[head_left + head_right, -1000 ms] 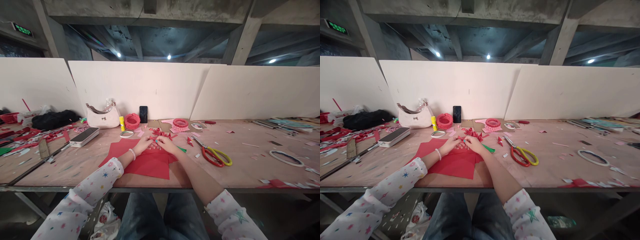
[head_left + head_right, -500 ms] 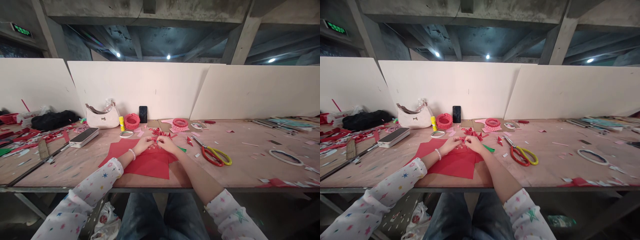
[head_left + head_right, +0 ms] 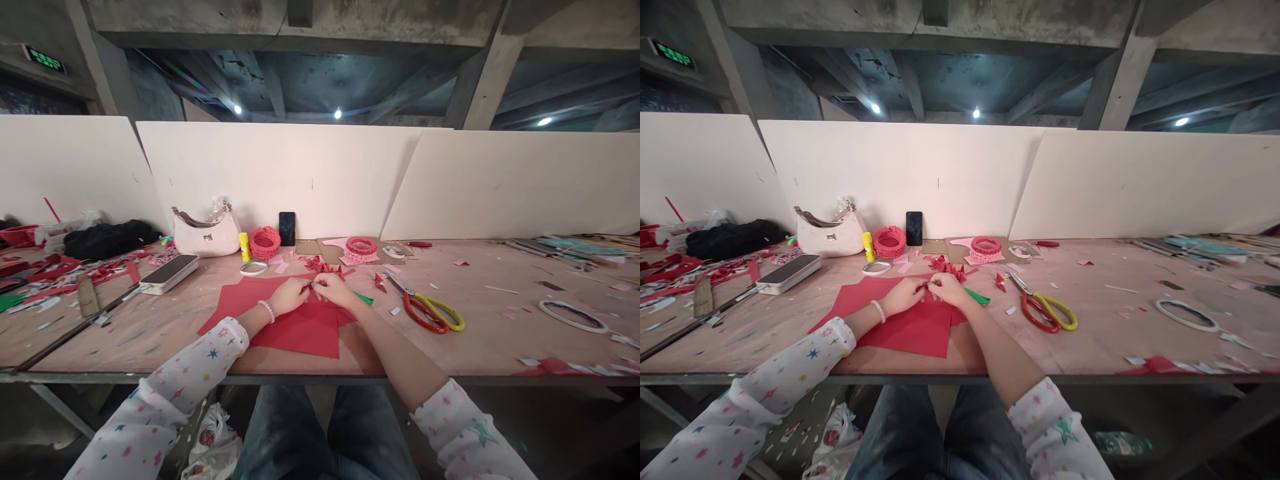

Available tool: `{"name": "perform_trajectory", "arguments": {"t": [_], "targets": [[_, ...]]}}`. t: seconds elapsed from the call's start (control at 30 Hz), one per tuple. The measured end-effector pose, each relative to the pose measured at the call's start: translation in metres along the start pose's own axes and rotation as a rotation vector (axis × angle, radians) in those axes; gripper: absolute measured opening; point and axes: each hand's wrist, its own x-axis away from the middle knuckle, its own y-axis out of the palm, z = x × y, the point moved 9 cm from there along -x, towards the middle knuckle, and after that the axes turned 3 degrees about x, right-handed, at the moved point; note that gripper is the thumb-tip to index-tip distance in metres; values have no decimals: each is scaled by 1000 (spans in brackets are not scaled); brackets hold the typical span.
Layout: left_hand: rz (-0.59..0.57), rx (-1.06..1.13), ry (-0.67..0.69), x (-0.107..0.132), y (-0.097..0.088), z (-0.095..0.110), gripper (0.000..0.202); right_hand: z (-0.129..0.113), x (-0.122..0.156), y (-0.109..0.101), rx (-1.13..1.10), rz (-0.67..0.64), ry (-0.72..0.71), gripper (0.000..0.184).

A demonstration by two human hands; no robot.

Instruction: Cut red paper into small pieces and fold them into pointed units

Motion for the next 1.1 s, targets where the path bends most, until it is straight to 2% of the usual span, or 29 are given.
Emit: {"name": "perform_trajectory", "arguments": {"t": [0.13,0.3,0.43,0.53,0.6,0.77,0.97,1.1], "targets": [[-25,-71,55,1,4,2,19,2,1,6,-23,-43,6,12],[-52,-103,35,2,9,-2,21,0,2,10,-116,-80,-9,18],[-75,-58,40,1,12,-2,21,4,1,9,-113,-74,14,18],[-45,24,29,-2,8,-3,27,9,-1,7,-98,-53,23,14],[-29,128,-28,-3,7,-9,31,13,-3,6,-106,-39,31,11],[-13,442,-283,-2,15,-38,33,22,-7,4,-170,-6,52,8],[-34,544,-290,-1,17,-34,28,27,-9,1,-248,29,46,6],[-4,628,-371,1,16,-37,30,34,-11,1,-298,41,62,6]]}}
